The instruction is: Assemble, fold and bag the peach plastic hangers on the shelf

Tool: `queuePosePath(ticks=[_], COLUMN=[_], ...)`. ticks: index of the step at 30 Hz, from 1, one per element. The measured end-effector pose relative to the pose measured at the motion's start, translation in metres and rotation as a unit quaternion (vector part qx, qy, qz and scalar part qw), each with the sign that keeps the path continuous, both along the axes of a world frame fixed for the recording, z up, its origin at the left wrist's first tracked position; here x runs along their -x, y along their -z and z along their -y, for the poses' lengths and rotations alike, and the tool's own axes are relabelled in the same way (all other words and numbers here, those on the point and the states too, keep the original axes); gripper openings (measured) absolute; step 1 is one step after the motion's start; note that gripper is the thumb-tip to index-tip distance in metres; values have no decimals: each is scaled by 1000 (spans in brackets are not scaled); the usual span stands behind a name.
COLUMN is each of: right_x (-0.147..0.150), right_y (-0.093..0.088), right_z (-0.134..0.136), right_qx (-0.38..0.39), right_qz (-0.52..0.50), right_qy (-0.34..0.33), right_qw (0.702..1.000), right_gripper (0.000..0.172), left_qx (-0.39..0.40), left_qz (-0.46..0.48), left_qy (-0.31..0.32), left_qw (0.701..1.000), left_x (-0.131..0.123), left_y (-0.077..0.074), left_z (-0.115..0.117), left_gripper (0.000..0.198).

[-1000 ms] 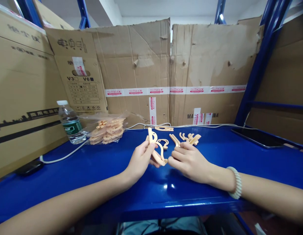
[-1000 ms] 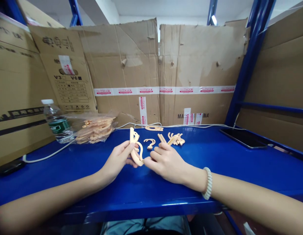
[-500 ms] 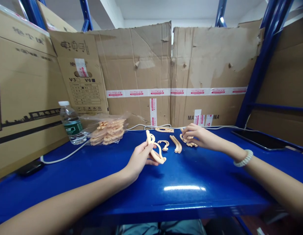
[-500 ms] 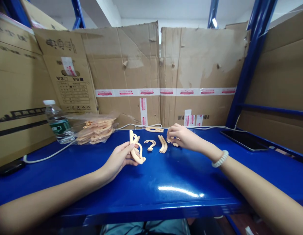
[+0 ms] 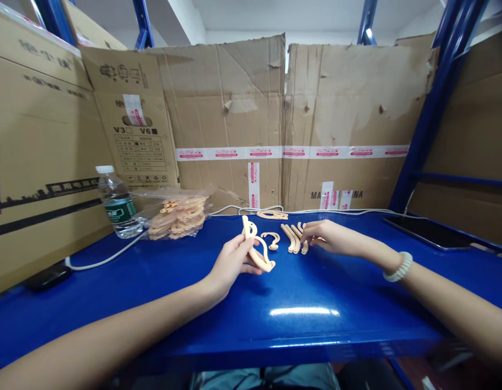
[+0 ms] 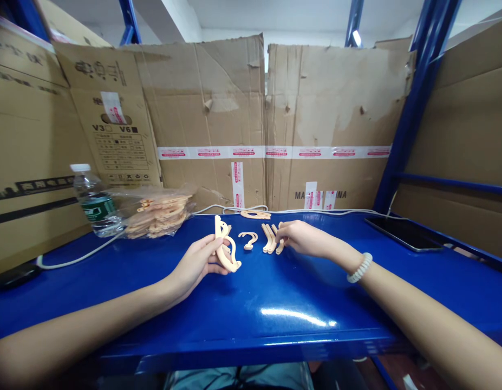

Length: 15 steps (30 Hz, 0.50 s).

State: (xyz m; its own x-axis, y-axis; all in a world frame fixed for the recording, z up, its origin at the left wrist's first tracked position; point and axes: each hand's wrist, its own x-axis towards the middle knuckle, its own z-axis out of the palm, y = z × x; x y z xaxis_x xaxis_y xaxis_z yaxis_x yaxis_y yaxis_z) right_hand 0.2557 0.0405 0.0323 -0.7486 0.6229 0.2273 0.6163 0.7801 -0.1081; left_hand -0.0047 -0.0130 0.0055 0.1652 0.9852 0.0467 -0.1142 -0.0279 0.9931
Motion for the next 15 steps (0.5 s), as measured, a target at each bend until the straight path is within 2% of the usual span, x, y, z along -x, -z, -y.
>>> queuePosePath(ticks=[4, 10, 13, 15], right_x=[5, 8, 8, 12], right_y=[0, 2, 5, 8], right_z=[5, 4, 5, 10], right_qx=[9, 16, -49, -112], right_qz=[3, 3, -14, -59], right_qy=[28, 36, 30, 12], right_qw=[1000, 999, 998, 992], right_gripper=[16, 21, 21, 28], left_qx=[3, 7, -6, -37], left_qz=[0, -1, -11, -27], left_qy=[-2, -5, 4, 7], left_qw=[1000, 1000, 1000, 999], left_x=[0, 1, 2, 4], left_y=[0, 0, 0, 0], left_z=[0, 0, -1, -3], left_gripper=[14, 15, 16, 18])
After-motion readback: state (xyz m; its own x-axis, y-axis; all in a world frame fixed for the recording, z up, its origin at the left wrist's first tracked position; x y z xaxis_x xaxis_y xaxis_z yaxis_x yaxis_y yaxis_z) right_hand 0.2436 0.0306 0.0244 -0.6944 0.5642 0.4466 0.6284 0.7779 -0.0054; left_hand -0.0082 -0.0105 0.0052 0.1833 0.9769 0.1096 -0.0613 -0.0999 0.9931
